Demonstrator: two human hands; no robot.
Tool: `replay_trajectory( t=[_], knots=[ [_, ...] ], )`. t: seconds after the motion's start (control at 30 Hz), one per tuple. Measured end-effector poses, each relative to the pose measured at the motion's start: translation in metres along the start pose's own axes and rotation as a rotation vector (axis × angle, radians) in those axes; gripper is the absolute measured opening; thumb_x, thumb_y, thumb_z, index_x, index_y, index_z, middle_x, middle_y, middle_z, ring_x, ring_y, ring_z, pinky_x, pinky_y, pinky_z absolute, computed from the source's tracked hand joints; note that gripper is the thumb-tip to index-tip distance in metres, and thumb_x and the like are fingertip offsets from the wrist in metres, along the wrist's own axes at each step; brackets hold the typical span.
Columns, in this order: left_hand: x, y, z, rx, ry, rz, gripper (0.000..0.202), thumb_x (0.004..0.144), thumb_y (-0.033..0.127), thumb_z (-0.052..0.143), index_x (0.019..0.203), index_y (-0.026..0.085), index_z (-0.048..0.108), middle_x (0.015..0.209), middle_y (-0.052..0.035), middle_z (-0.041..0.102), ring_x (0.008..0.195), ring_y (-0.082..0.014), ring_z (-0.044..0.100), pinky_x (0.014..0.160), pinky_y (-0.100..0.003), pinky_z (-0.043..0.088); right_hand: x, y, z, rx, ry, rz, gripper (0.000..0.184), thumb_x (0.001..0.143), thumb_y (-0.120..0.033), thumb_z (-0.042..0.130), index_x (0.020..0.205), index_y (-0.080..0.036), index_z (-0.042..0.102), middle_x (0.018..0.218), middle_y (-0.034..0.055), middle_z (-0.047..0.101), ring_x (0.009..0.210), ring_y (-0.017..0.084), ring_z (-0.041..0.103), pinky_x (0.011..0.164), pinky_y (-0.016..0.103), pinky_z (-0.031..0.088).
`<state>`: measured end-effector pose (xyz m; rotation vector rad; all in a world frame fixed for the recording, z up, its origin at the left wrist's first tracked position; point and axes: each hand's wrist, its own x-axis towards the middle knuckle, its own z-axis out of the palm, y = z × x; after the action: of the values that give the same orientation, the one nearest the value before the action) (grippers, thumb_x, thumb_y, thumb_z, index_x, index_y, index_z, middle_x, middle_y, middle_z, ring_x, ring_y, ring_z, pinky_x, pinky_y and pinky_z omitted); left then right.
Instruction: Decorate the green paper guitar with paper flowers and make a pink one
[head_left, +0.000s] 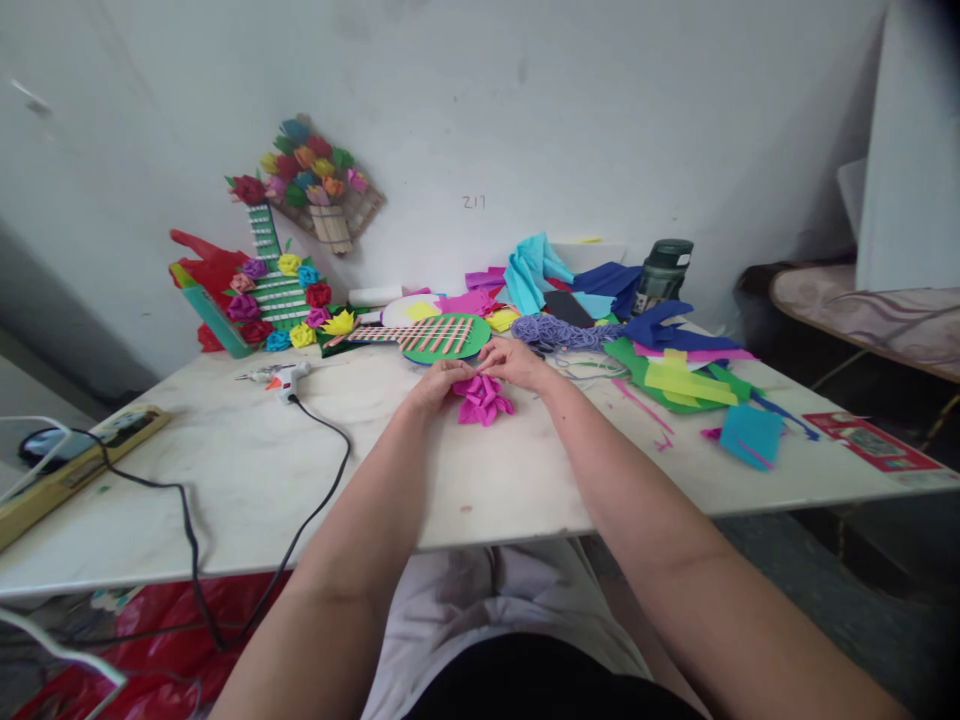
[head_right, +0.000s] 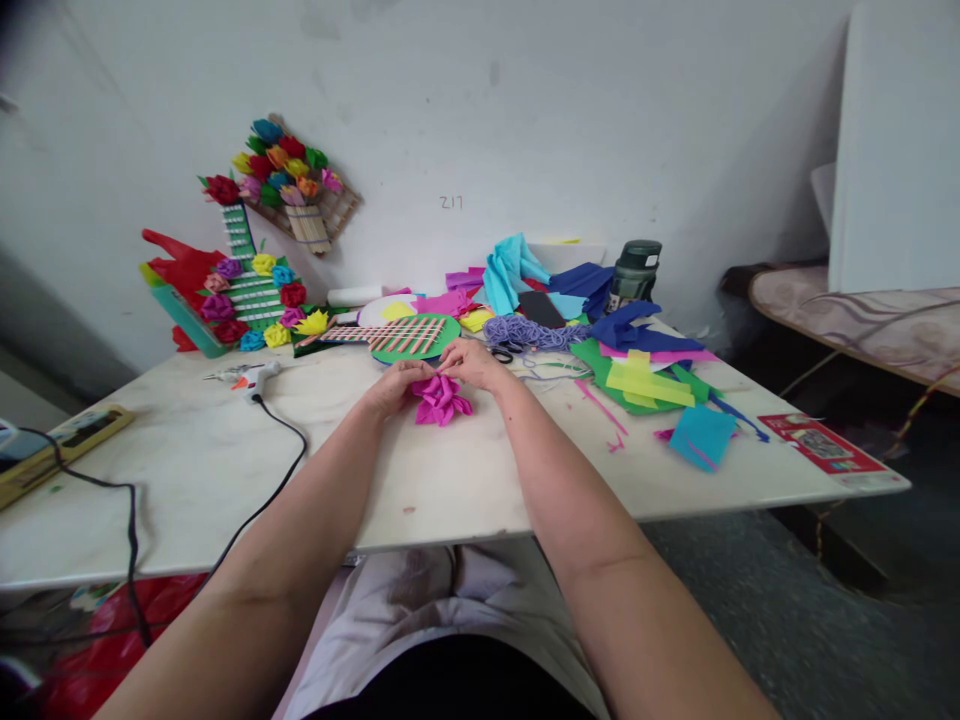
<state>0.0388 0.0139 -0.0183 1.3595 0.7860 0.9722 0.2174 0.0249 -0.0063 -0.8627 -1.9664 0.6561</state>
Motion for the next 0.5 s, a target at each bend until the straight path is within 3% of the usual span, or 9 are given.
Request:
replay_trajectory(
  t=[0.5],
  knots=[
    [0.0016, -0.0008, -0.0009, 0.091, -0.046, 0.011, 0.032, 0.062, 0.037, 0.073, 0.057, 0.012, 0.054, 0.046, 0.0030, 0.042, 0.042, -0.0049, 0.031, 0.044, -0.023, 0.017, 0.0001, 0.0009, -0.0009, 0.029, 0.010, 0.040, 0.005, 0.056, -0.012, 0.068, 0.059, -0.014, 0.072, 0.079, 0.0050, 0.064, 0.068, 0.012, 0.057, 0.064, 0.024, 0.046]
  ],
)
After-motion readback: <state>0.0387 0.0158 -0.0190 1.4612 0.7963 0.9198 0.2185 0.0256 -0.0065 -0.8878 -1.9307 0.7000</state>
